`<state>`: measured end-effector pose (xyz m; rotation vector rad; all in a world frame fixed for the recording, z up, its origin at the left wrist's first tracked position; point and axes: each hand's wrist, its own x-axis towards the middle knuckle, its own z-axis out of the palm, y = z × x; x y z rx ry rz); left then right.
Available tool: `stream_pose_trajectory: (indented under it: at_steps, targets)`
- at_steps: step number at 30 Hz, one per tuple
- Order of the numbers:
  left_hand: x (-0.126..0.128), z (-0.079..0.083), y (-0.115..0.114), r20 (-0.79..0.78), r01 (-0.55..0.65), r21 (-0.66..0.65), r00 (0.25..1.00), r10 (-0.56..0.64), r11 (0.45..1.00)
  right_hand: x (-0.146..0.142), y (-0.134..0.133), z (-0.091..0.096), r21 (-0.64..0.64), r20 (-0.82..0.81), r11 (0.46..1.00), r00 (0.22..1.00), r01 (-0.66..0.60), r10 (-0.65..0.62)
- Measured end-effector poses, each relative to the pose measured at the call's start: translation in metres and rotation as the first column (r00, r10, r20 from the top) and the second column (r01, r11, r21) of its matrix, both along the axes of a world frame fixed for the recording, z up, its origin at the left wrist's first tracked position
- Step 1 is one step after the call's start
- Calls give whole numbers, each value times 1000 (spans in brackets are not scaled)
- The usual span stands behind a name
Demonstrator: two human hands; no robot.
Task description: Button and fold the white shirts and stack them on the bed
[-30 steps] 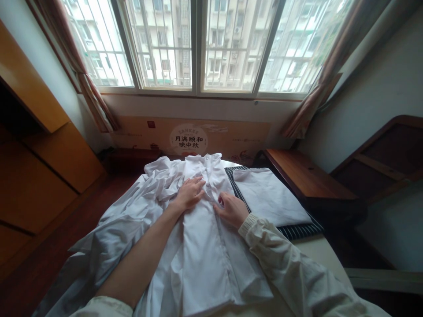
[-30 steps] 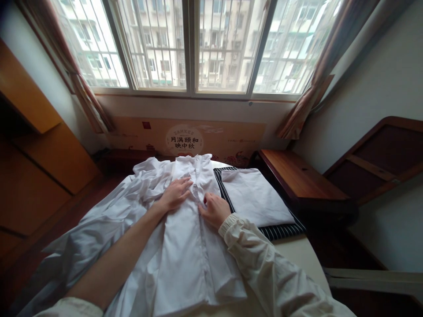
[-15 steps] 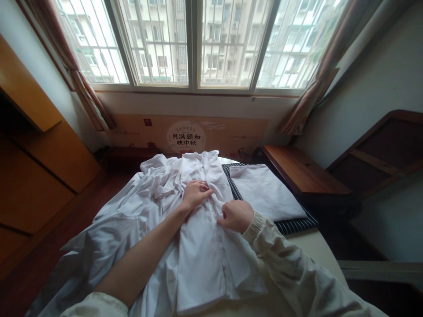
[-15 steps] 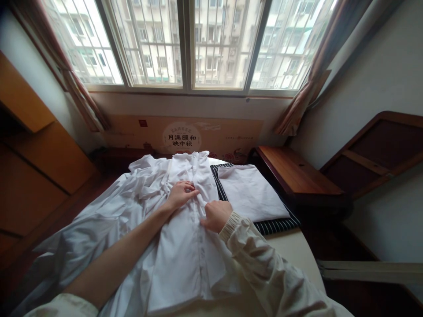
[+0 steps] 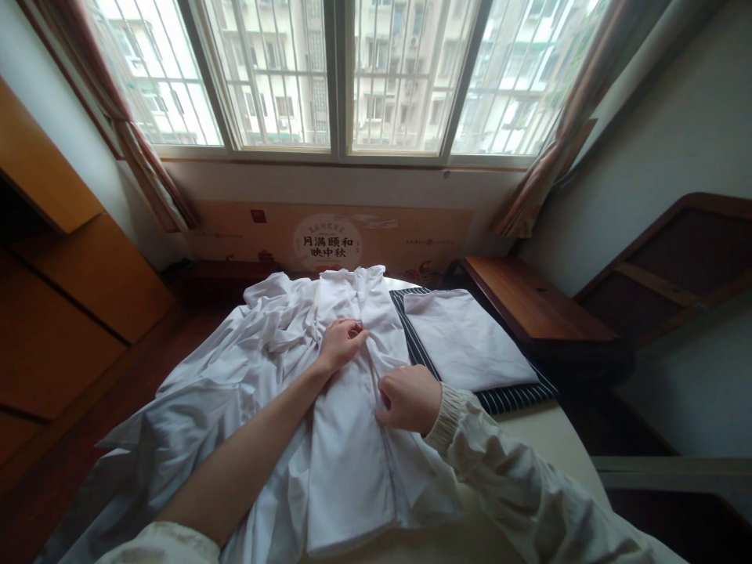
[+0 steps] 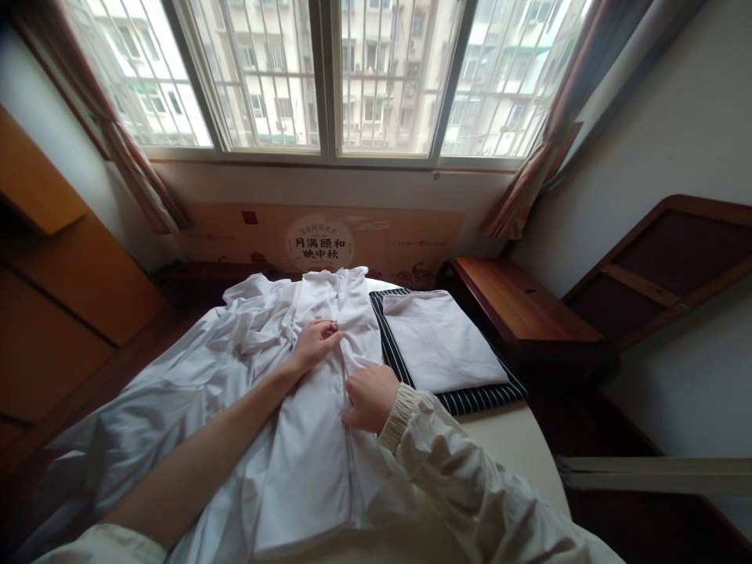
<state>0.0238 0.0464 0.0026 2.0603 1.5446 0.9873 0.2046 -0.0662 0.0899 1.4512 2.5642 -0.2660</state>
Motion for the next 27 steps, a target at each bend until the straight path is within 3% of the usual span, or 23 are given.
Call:
stream_pose_trajectory:
  at_steps: [5,12,18,23,25,27]
  targets:
    - [1,0,1,55,4,-14,998,-3,1000,-1,-9,13,-72,96,994,992,-79,86]
    - [2,-3,0,129,32,-18,991,-30,999,-6,-16,17,69,14,987,990,-143,142]
    - [1,-8,3,166,34,-37,986,-27,999,-6,-9,-3,-211,-53,944,968,-252,247]
    - [1,-8,3,192,41,-55,981,-29,998,10,5,10,-474,-270,827,944,-302,190]
    - [1,-8,3,200,38,-59,979,-26,998,16,8,19,-400,-214,888,965,-227,151]
    - [1,-9,4,198,34,-61,980,-22,998,20,10,23,-230,-97,967,992,-105,85]
